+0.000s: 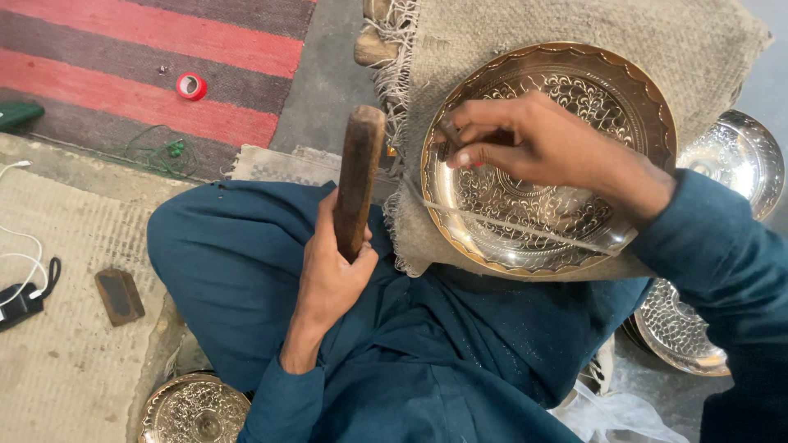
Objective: The person sits cross-legged on the floor with an engraved brass tray resting on a cloth cushion on their lap. They hold a wooden mallet in one hand and a small punch in the other, repeatedly tapping the punch along the tray's embossed floral patterns, repositioning the punch to work different areas of the design.
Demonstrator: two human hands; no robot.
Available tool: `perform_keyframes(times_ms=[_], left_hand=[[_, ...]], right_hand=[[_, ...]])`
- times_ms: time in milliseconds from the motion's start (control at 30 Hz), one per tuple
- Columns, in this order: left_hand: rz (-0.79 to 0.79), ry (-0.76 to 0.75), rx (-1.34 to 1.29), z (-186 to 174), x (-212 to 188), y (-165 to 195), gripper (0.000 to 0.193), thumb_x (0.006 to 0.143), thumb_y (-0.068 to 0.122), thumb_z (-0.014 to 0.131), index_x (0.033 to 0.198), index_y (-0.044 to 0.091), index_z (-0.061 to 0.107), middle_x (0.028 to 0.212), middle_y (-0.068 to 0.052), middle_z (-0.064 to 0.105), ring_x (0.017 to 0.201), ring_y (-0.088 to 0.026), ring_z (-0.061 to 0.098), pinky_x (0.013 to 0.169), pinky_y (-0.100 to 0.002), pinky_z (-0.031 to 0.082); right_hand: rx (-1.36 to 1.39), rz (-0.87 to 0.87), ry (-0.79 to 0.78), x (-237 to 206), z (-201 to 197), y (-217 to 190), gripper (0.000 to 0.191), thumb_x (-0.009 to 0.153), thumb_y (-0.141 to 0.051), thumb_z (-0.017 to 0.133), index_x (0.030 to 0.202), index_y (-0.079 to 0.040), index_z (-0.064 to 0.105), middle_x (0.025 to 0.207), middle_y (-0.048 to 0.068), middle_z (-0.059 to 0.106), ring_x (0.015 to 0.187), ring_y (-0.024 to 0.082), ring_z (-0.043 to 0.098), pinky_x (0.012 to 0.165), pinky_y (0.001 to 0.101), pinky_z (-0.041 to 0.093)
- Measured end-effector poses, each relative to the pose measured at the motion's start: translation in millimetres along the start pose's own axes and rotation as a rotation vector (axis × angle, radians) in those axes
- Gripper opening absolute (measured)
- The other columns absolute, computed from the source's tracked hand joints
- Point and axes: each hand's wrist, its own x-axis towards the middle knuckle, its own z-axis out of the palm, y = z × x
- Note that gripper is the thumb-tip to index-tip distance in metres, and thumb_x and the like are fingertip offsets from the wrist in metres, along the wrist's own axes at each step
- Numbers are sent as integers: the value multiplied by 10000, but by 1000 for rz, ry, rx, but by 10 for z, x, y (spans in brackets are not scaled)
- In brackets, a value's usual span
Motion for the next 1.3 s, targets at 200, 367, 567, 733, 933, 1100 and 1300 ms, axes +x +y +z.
perform_keyframes(times_ms=[200, 367, 567, 733, 933, 1100, 1300], left_hand=[[-26, 19, 83, -21, 88, 24, 681, 825, 1, 670, 1456, 93, 431, 937, -104, 701, 856, -222, 732, 792, -362, 578], [184, 75, 200, -82, 131, 84, 748, 824, -22, 676, 1510, 95, 402, 1142, -191, 696, 1015, -349, 701, 855, -409, 568], [52, 106, 274, -88, 174, 197, 812, 818, -22, 658, 1559, 160, 380, 1030, -137, 682, 946, -306, 714, 867, -425, 562], [399, 230, 197, -66, 182, 215, 802, 789, -110, 599, 1526, 108, 368, 1423, -227, 558, 1319, -429, 557, 1051, -470, 491], [366, 238, 347, -94, 187, 90, 788, 827, -74, 621, 1559, 107, 390, 1496, -218, 556, 1405, -410, 541, 1167, -460, 458], [173, 116, 587, -119, 202, 41, 796, 829, -45, 662, 1562, 166, 436, 1268, -205, 609, 1205, -402, 601, 1036, -480, 480], [42, 97, 145, -132, 188, 64, 768, 834, -9, 633, 1545, 138, 384, 1233, -203, 679, 1020, -363, 739, 907, -411, 572]], right_hand=[[16, 11, 14, -32, -1, -22, 299, 918, -192, 720, 1197, -94, 677, 1000, 59, 797, 843, 191, 780, 730, 366, 623], [37, -123, -32, 18, -25, -6, 224, 928, -172, 708, 1145, -117, 694, 1005, 37, 796, 903, 173, 784, 789, 346, 634], [13, -98, -65, 44, -3, 54, 277, 901, -176, 702, 1177, -149, 706, 1011, 31, 797, 901, 170, 787, 796, 356, 640], [-35, -80, -117, 104, -33, 46, 265, 896, -203, 714, 1157, -161, 725, 987, 21, 811, 886, 169, 793, 798, 371, 634], [-34, 57, -191, 137, -70, -73, 301, 870, -243, 725, 1164, -182, 737, 955, 7, 818, 832, 173, 791, 744, 388, 629], [40, -116, -111, 123, -60, -64, 319, 910, -205, 723, 1220, -131, 703, 1004, 26, 805, 894, 176, 782, 820, 383, 610], [-3, 9, 14, -16, 14, 59, 215, 975, -232, 675, 1142, -97, 668, 995, 55, 804, 819, 174, 803, 675, 341, 664]])
